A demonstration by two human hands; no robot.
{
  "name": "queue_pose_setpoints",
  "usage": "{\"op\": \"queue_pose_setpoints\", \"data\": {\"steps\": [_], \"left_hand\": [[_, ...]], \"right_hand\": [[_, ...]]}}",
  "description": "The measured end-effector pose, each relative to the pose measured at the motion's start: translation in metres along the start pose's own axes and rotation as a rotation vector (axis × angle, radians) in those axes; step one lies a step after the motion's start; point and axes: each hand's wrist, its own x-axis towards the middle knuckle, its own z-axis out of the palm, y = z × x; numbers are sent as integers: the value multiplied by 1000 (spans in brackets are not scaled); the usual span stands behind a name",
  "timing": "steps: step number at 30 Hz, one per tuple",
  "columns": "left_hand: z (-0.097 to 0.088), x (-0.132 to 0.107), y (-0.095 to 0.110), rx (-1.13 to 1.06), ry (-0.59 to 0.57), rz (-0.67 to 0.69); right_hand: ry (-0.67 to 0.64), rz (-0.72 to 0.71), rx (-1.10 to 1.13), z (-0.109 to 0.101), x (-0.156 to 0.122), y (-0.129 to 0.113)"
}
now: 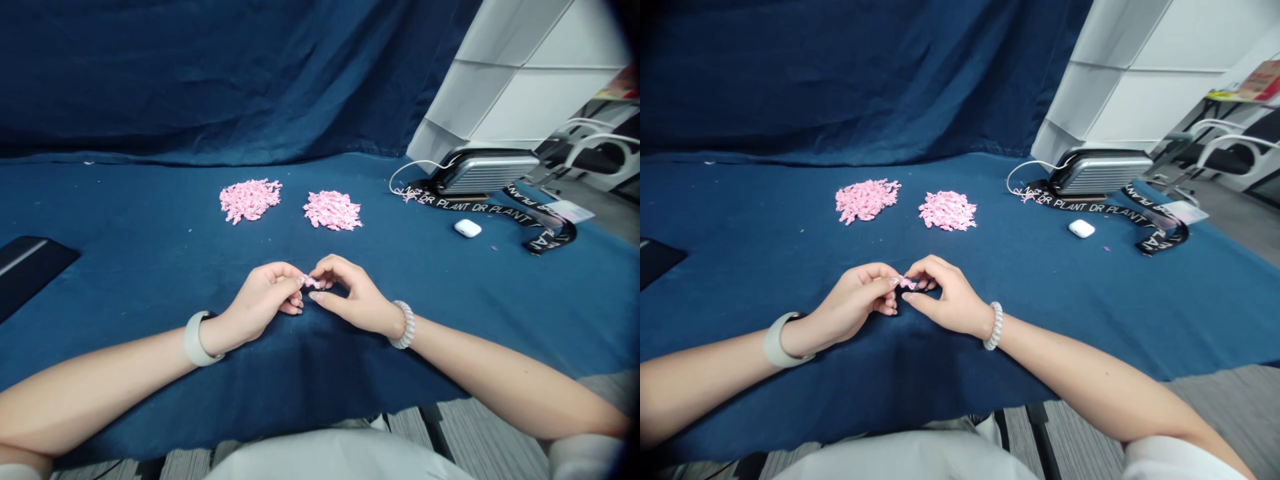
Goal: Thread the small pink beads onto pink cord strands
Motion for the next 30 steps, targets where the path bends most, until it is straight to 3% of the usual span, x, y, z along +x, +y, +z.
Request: {"op": "queue_pose_setpoints", "data": {"steps": [11, 20, 30], "left_hand": [[-3, 4, -7, -72, 27, -3], [-1, 5, -6, -21, -38, 13], [0, 8, -7, -2, 2, -8]], "right_hand": [[14, 172, 42, 4, 4, 4], [25, 140, -38, 4, 6, 4], [2, 50, -108, 5, 4, 2]]}}
